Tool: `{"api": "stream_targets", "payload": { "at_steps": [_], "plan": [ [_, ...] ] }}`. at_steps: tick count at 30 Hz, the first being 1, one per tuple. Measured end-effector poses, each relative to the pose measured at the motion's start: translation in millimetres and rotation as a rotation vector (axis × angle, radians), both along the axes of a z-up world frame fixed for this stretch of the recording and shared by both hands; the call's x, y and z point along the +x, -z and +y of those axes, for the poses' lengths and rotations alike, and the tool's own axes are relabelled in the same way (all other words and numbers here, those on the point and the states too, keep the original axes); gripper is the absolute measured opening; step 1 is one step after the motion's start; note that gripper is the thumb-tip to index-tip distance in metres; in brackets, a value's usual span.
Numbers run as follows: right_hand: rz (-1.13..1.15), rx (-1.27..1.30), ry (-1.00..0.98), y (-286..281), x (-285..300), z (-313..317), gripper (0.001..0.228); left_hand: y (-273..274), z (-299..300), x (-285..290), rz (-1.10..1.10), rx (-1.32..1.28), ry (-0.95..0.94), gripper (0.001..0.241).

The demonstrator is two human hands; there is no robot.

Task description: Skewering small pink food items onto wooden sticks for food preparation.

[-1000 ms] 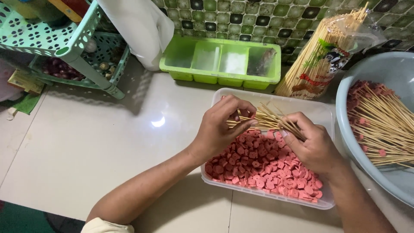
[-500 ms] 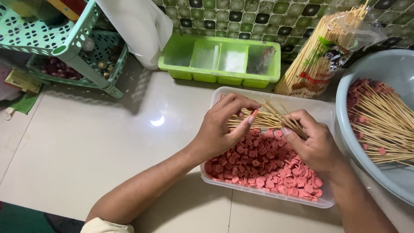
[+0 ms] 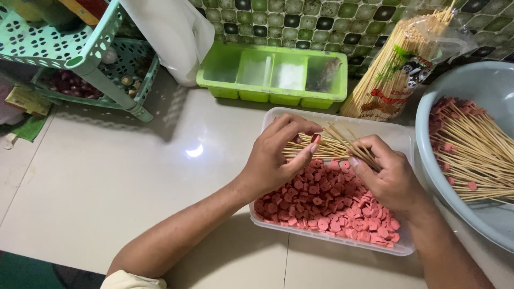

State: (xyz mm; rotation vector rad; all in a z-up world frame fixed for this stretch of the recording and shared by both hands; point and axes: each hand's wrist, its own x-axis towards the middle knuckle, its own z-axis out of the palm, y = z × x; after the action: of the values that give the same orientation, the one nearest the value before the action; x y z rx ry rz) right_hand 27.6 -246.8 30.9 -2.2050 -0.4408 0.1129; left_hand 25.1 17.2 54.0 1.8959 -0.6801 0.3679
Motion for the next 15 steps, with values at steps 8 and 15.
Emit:
{"api": "stream_targets", "payload": {
  "at_steps": [8,15],
  "plan": [
    [0.015,0.010,0.014,0.6,-0.3,-0.8,0.022,11.3,-9.1,-9.2,-0.302,0.004,-0.035,0.020],
    [0.081,-0.080,0.019,-4.3,0.0,1.7,0.015,9.8,-25.7,-46.6,-0.288,0.281,0.445,0.015]
  ]
}}
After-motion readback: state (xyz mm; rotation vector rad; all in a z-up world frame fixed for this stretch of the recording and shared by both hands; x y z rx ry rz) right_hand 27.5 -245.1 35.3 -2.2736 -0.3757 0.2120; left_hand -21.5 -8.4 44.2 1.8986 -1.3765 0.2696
